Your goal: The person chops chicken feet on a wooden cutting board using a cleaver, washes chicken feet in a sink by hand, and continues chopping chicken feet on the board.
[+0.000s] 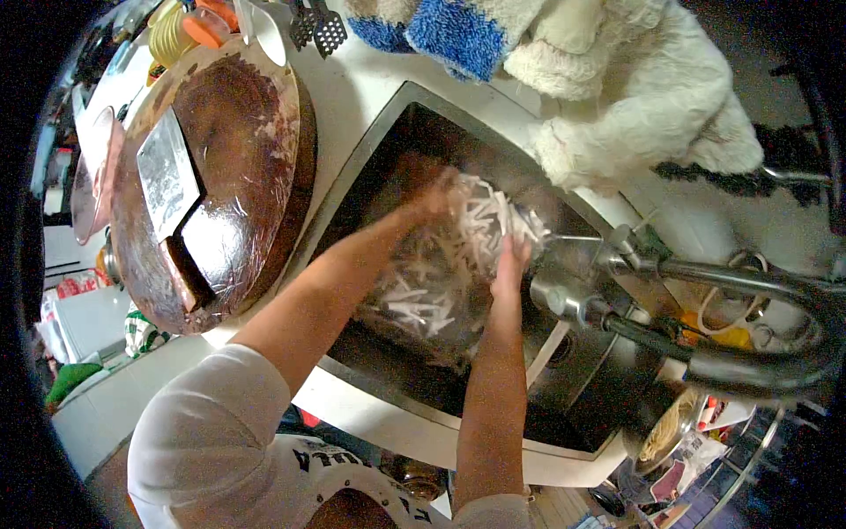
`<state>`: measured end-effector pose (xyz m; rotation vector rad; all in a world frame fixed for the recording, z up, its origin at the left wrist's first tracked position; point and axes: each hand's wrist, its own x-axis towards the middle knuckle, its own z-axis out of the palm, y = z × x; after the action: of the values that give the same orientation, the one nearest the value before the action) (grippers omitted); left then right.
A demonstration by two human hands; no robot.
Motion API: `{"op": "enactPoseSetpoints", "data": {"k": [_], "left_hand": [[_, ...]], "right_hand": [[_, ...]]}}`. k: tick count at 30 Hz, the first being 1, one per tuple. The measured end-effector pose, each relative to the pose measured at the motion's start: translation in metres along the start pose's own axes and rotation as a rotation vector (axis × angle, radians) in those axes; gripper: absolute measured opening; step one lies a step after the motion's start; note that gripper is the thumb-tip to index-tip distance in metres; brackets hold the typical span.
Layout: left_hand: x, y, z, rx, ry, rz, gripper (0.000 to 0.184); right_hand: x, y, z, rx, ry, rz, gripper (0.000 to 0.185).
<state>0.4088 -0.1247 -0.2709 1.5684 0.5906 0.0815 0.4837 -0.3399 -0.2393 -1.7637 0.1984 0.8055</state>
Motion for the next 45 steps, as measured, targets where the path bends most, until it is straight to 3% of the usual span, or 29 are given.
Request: {"op": "enactPoseSetpoints", "data": {"k": [1, 3, 5, 6, 7, 9, 12, 13, 16, 18, 19, 20, 21, 22, 23, 24, 26, 28, 30, 31, 32, 34, 38, 40, 42, 44, 45], "left_hand": [[-0.006, 0.01, 0.011, -0.079, -0.082, 0.011, 0.074], [-0.019, 0.047, 0.028, -0.125, -0.143, -0.036, 0.077], [-0.026, 0.053, 0.041, 0.234, 0.007, -0.154, 0.077], [-0.029, 0.044, 0.045, 0.23, 0.014, -0.157, 0.077], [-0.036, 0.046, 0.044, -0.145, -0.042, -0.177, 0.076], [-0.062, 0.072, 0.041, -0.467, -0.027, -0.203, 0.072], [-0.084, 0.054, 0.056, -0.609, 0.049, -0.097, 0.066], [-0.105, 0.077, 0.053, -0.585, 0.089, -0.08, 0.066], [-0.148, 0.121, 0.056, -0.262, 0.305, 0.248, 0.06], [-0.183, 0.159, 0.055, -0.434, 0.267, 0.236, 0.057], [-0.19, 0.162, 0.053, -0.295, 0.326, 0.305, 0.057], [-0.194, 0.158, 0.052, -0.152, 0.388, 0.366, 0.057], [-0.191, 0.142, 0.059, -0.291, 0.399, 0.275, 0.055], [-0.193, 0.133, 0.058, -0.227, 0.344, 0.186, 0.05], [-0.191, 0.112, 0.073, -0.101, 0.433, 0.18, 0.048], [-0.206, 0.122, 0.069, 0.054, 0.434, 0.361, 0.049], [-0.238, 0.165, 0.065, -0.172, 0.476, 0.33, 0.038], [-0.22, 0.128, 0.08, 0.132, 0.473, 0.381, 0.038], [-0.203, 0.087, 0.095, 0.661, 0.597, 0.569, 0.048], [-0.214, 0.105, 0.09, 0.333, 0.585, 0.558, 0.051], [-0.249, 0.154, 0.073, -0.045, 0.499, 0.379, 0.051], [-0.252, 0.155, 0.071, -0.14, 0.396, 0.167, 0.051], [-0.257, 0.149, 0.08, -0.028, 0.429, 0.322, 0.053], [-0.237, 0.13, 0.083, 0.031, 0.438, 0.267, 0.054], [-0.249, 0.15, 0.069, -0.053, 0.453, 0.354, 0.049], [-0.236, 0.14, 0.067, -0.065, 0.47, 0.243, 0.049], [-0.247, 0.159, 0.046, -0.012, 0.482, 0.358, 0.053]], "right_hand": [[-0.015, -0.027, 0.02, -0.027, -0.018, 0.069, 0.082], [0.017, -0.006, 0.03, 0.058, -0.11, 0.105, 0.084], [0.005, -0.025, 0.047, 0.12, -0.136, 0.229, 0.077], [-0.016, -0.041, 0.057, 0.139, -0.114, 0.333, 0.069], [-0.018, -0.034, 0.059, 0.132, -0.118, 0.331, 0.069], [-0.028, -0.022, 0.059, 0.434, -0.264, 0.166, 0.058], [-0.062, -0.026, 0.069, 0.51, -0.227, -0.017, 0.051], [-0.085, -0.038, 0.071, 0.512, -0.235, -0.022, 0.051], [-0.155, -0.076, 0.069, 0.417, -0.086, -0.248, 0.048], [-0.185, -0.082, 0.063, 0.451, -0.107, -0.416, 0.045], [-0.197, -0.083, 0.063, 0.427, -0.111, -0.475, 0.045], [-0.194, -0.074, 0.065, 0.427, -0.063, -0.417, 0.045], [-0.176, -0.056, 0.063, 0.459, -0.124, -0.338, 0.045], [-0.211, -0.087, 0.071, 0.413, -0.068, -0.112, 0.044], [-0.217, -0.085, 0.072, 0.419, -0.153, -0.228, 0.042], [-0.22, -0.081, 0.067, 0.427, -0.236, -0.35, 0.041], [-0.242, -0.084, 0.06, 0.457, -0.074, -0.282, 0.039], [-0.238, -0.077, 0.053, 0.436, -0.142, -0.219, 0.036], [-0.232, -0.064, 0.052, 0.32, -0.123, -0.354, 0.036], [-0.233, -0.069, 0.053, 0.393, -0.188, -0.361, 0.037], [-0.246, -0.071, 0.051, 0.458, -0.234, -0.343, 0.038], [-0.269, -0.071, 0.051, 0.415, -0.178, -0.282, 0.04], [-0.299, -0.099, 0.067, 0.351, 0.087, -0.209, 0.04], [-0.262, -0.074, 0.057, 0.449, -0.112, -0.306, 0.041], [-0.268, -0.08, 0.063, 0.476, -0.143, -0.305, 0.042], [-0.265, -0.089, 0.073, 0.425, -0.266, -0.345, 0.043], [-0.272, -0.102, 0.083, 0.425, -0.329, -0.385, 0.045]]}}
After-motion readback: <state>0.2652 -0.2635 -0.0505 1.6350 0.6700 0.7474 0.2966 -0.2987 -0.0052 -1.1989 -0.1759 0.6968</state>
